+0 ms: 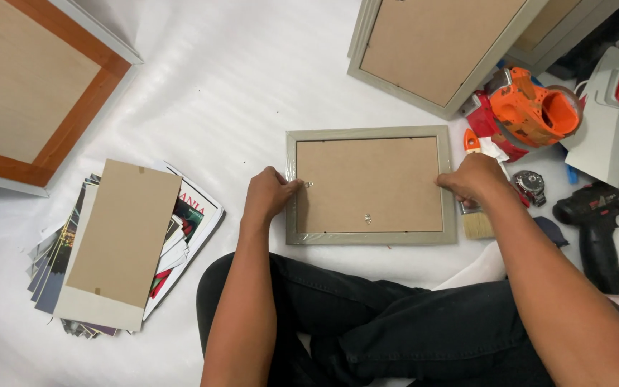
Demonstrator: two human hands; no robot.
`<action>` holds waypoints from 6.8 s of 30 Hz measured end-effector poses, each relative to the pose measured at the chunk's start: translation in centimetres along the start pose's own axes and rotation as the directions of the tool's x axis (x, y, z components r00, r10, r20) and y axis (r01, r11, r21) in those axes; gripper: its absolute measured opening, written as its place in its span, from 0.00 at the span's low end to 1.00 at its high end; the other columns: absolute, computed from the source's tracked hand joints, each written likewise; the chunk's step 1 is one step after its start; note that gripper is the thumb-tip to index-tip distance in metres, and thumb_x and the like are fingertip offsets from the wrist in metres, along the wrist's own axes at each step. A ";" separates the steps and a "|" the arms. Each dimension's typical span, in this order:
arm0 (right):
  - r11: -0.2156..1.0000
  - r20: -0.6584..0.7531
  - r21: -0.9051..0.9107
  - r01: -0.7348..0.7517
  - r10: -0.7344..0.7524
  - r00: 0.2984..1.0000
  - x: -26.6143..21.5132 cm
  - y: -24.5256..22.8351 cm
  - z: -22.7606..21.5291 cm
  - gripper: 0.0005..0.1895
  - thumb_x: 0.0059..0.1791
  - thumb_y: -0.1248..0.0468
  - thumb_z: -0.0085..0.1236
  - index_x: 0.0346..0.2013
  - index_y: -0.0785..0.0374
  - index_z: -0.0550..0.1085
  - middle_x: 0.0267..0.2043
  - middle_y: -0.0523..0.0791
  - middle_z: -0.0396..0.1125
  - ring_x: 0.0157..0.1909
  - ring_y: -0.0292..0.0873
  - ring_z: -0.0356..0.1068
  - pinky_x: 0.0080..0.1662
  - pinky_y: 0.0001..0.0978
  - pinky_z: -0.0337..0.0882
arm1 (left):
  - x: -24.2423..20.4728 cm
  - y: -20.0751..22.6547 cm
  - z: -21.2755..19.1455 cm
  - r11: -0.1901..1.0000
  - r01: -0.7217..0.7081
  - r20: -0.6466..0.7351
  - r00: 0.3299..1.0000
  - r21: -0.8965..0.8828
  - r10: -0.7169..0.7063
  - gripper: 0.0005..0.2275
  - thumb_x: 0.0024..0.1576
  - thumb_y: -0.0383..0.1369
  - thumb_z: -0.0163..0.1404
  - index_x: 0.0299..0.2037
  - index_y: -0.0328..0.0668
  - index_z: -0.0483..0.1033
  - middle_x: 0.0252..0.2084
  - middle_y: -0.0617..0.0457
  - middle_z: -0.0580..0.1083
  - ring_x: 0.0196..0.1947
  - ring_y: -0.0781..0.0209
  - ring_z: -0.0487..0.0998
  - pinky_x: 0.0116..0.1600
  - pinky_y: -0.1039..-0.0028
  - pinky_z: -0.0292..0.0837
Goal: Assembling and cleaning picture frames by brushing and wiping the backing
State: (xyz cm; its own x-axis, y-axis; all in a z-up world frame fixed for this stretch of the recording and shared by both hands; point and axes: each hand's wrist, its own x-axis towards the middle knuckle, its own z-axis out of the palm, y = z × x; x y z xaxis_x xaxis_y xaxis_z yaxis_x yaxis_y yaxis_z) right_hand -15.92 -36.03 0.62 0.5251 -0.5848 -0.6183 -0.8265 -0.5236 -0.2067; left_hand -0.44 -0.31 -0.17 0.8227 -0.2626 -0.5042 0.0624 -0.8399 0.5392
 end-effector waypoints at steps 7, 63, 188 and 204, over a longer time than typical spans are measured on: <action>0.979 -0.011 -0.158 0.127 -0.130 0.991 2.6 0.8 0.0 0.19 0.39 0.54 0.59 0.31 0.66 0.83 0.21 0.49 0.76 0.36 0.56 0.80 0.42 0.44 0.78 | 0.4 0.5 -0.1 0.999 -0.013 0.008 1.000 0.034 0.013 0.19 0.57 0.43 0.58 0.41 0.28 0.81 0.37 0.32 0.79 0.43 0.35 0.82 0.42 0.56 0.78; 0.871 0.215 -0.150 0.467 -0.432 0.876 -1.8 -0.3 5.6 0.17 0.38 0.54 0.67 0.29 0.65 0.80 0.34 0.56 0.75 0.46 0.59 0.76 0.46 0.48 0.76 | -2.1 0.6 4.5 0.874 -0.290 0.312 0.935 0.389 0.171 0.19 0.51 0.49 0.60 0.43 0.44 0.78 0.45 0.42 0.79 0.54 0.42 0.79 0.58 0.58 0.74; 0.894 -0.434 0.251 0.370 -0.238 0.869 -6.1 -2.6 -6.3 0.13 0.46 0.51 0.60 0.42 0.47 0.83 0.28 0.50 0.73 0.32 0.51 0.74 0.36 0.45 0.72 | 0.9 2.9 -0.1 0.998 -0.063 0.004 0.998 0.002 0.063 0.38 0.49 0.38 0.67 0.64 0.25 0.60 0.58 0.27 0.66 0.63 0.26 0.68 0.66 0.45 0.66; 0.803 -0.150 0.365 0.472 -0.449 0.881 -10.2 -4.8 -6.4 0.16 0.44 0.62 0.62 0.47 0.55 0.82 0.31 0.52 0.74 0.37 0.46 0.69 0.44 0.39 0.69 | 0.5 3.2 -0.7 0.999 -0.051 0.021 0.998 -0.015 0.051 0.36 0.51 0.40 0.66 0.64 0.27 0.60 0.58 0.29 0.66 0.64 0.28 0.68 0.66 0.47 0.66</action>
State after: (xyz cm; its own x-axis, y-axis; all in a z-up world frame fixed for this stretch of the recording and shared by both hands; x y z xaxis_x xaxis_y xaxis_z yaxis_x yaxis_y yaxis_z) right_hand -16.06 -31.51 12.73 0.8643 -0.3725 -0.3379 -0.4897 -0.4701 -0.7343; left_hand 0.55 -2.78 1.78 0.8130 -0.3151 -0.4896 0.0290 -0.8179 0.5746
